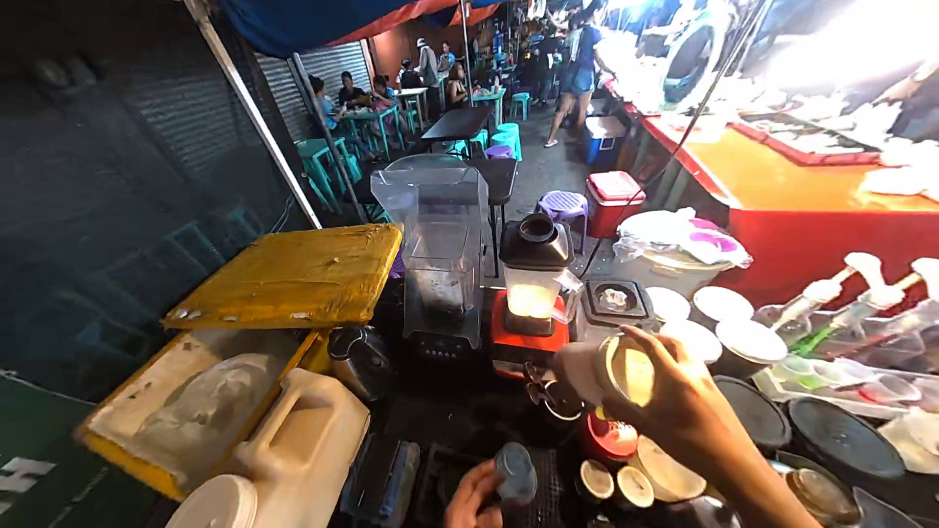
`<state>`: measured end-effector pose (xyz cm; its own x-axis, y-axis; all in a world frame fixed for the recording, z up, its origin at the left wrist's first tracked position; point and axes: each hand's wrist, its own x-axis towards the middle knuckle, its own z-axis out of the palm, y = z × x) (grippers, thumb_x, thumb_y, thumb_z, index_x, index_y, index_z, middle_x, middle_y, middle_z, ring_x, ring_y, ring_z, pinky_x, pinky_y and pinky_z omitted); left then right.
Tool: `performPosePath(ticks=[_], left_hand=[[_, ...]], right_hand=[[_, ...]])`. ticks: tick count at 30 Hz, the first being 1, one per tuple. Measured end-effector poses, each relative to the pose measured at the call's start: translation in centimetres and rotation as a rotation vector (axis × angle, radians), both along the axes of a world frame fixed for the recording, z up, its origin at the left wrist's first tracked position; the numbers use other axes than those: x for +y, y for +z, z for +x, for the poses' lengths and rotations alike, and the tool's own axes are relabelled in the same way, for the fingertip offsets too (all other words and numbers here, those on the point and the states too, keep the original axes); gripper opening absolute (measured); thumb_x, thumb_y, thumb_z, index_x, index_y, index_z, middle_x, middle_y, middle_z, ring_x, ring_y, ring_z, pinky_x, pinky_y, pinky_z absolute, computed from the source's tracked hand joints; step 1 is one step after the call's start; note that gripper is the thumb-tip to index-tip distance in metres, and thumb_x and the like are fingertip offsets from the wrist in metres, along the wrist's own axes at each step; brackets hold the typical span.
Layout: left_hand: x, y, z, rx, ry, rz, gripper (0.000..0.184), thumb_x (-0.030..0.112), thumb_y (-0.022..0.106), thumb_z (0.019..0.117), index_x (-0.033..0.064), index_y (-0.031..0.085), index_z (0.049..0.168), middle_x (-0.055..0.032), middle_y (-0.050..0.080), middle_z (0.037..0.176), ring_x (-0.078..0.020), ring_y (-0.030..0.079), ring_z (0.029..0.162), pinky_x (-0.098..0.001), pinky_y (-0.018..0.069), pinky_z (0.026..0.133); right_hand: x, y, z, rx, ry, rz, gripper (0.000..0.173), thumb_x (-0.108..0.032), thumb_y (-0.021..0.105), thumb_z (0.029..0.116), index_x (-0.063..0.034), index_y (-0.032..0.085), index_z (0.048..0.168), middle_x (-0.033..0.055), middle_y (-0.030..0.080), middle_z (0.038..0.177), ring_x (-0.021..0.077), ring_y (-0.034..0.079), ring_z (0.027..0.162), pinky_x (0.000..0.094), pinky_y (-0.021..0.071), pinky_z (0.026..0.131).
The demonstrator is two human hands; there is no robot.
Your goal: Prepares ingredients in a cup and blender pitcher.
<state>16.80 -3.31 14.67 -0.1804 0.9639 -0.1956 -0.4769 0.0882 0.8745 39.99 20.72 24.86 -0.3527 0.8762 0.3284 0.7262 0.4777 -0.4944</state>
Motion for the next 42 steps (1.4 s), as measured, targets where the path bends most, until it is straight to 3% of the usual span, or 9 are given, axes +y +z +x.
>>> performPosePath(ticks=[4, 8, 10, 20, 27, 33, 37, 40, 42], left_hand=[[2.0, -5.9, 1.7, -0.602, -0.168, 0.116, 0.082, 0.075, 0.047, 0.0924, 0.0198, 0.042, 0.153, -0.0159, 0.057, 0.144, -0.0402, 0.058, 0.128, -0.066, 0.0517, 0.096], [0.0, 1.8, 0.4, -0.555, 0.169, -0.449, 0.049, 0.048, 0.021, 0.109, 0.0142, 0.057, 0.106, -0.0058, 0.072, 0.095, -0.0191, 0.071, 0.09, -0.043, 0.0606, 0.083], [-3.8, -1.8, -2.8, -0.665, 0.047, -0.232, 0.054, 0.041, 0.012, 0.11, 0.006, 0.045, 0.132, -0.0155, 0.066, 0.12, -0.0274, 0.067, 0.111, -0.0491, 0.0574, 0.091], [-7.4, 8.4, -9.1, -0.388, 0.317, -0.459, 0.062, 0.039, 0.001, 0.1069, 0.0028, 0.044, 0.133, -0.0133, 0.067, 0.11, -0.018, 0.069, 0.095, -0.033, 0.0593, 0.073], [-6.9, 8.3, -8.8, -0.543, 0.505, -0.457, 0.061, 0.045, 0.007, 0.1098, 0.0074, 0.046, 0.138, -0.0163, 0.064, 0.121, -0.0268, 0.066, 0.107, -0.0452, 0.0574, 0.083], [-7.2, 8.7, -5.8, -0.662, 0.557, -0.366, 0.065, 0.051, 0.006, 0.1081, 0.0106, 0.051, 0.13, -0.0124, 0.066, 0.114, -0.0236, 0.067, 0.104, -0.0416, 0.0581, 0.082], [-7.0, 7.8, -5.0, -0.732, 0.666, -0.426, 0.068, 0.054, 0.005, 0.1072, 0.0114, 0.054, 0.125, -0.0111, 0.068, 0.108, -0.0232, 0.068, 0.1, -0.0407, 0.0595, 0.08], [-10.8, -4.4, -6.6, -0.938, 0.392, 0.084, 0.072, 0.066, 0.035, 0.1019, 0.0107, 0.049, 0.145, -0.0199, 0.059, 0.139, -0.0348, 0.057, 0.129, -0.0575, 0.0481, 0.106], [-10.4, -5.4, -6.3, -0.862, 0.56, -0.043, 0.069, 0.069, 0.048, 0.0952, 0.0139, 0.062, 0.133, -0.0178, 0.068, 0.126, -0.0343, 0.067, 0.116, -0.0587, 0.0564, 0.093]], right_hand=[[-10.2, 0.2, -0.1, 0.233, 0.335, -0.16, 0.107, -0.051, 0.095, 0.0537, -0.0181, 0.054, 0.147, 0.0174, 0.055, 0.139, 0.0296, 0.055, 0.127, 0.0495, 0.051, 0.104], [-17.6, -2.4, -2.6, 0.405, 0.453, -0.147, 0.088, -0.036, 0.095, 0.0623, -0.0071, 0.057, 0.136, 0.0249, 0.055, 0.137, 0.0358, 0.05, 0.133, 0.0503, 0.0435, 0.112], [-19.3, -4.5, -2.5, 0.452, 0.301, -0.071, 0.09, -0.044, 0.094, 0.063, -0.0075, 0.052, 0.134, 0.0233, 0.056, 0.139, 0.0352, 0.05, 0.135, 0.0524, 0.0428, 0.111], [-23.9, -31.0, -2.0, 0.812, -0.139, -0.851, 0.074, -0.007, 0.081, 0.068, 0.0037, 0.045, 0.132, 0.0191, 0.06, 0.136, 0.0215, 0.066, 0.116, 0.0378, 0.058, 0.095], [-11.2, -19.1, -6.6, 0.121, -0.101, -0.172, 0.034, -0.013, 0.067, 0.0903, 0.0004, 0.069, 0.121, 0.0175, 0.072, 0.103, 0.0308, 0.071, 0.092, 0.0491, 0.0588, 0.084], [0.6, -16.3, -10.6, -0.41, -0.062, -0.55, 0.032, -0.029, 0.057, 0.101, -0.0194, 0.069, 0.129, 0.0161, 0.056, 0.144, 0.0389, 0.065, 0.117, 0.0611, 0.0528, 0.094], [0.9, -15.3, -8.8, -0.199, 0.094, -0.247, 0.02, -0.024, 0.062, 0.1013, -0.0133, 0.076, 0.112, 0.0123, 0.069, 0.123, 0.0361, 0.07, 0.104, 0.062, 0.056, 0.085], [-0.1, -9.6, -6.1, 0.147, 0.227, -0.141, 0.014, -0.017, 0.072, 0.094, -0.0084, 0.075, 0.104, 0.0078, 0.071, 0.108, 0.0243, 0.07, 0.091, 0.0507, 0.0592, 0.079], [-2.4, -5.4, -4.0, 0.379, 0.276, -0.162, 0.015, -0.02, 0.069, 0.0921, -0.0113, 0.074, 0.103, 0.0002, 0.072, 0.099, 0.0122, 0.069, 0.082, 0.0346, 0.0615, 0.072]])
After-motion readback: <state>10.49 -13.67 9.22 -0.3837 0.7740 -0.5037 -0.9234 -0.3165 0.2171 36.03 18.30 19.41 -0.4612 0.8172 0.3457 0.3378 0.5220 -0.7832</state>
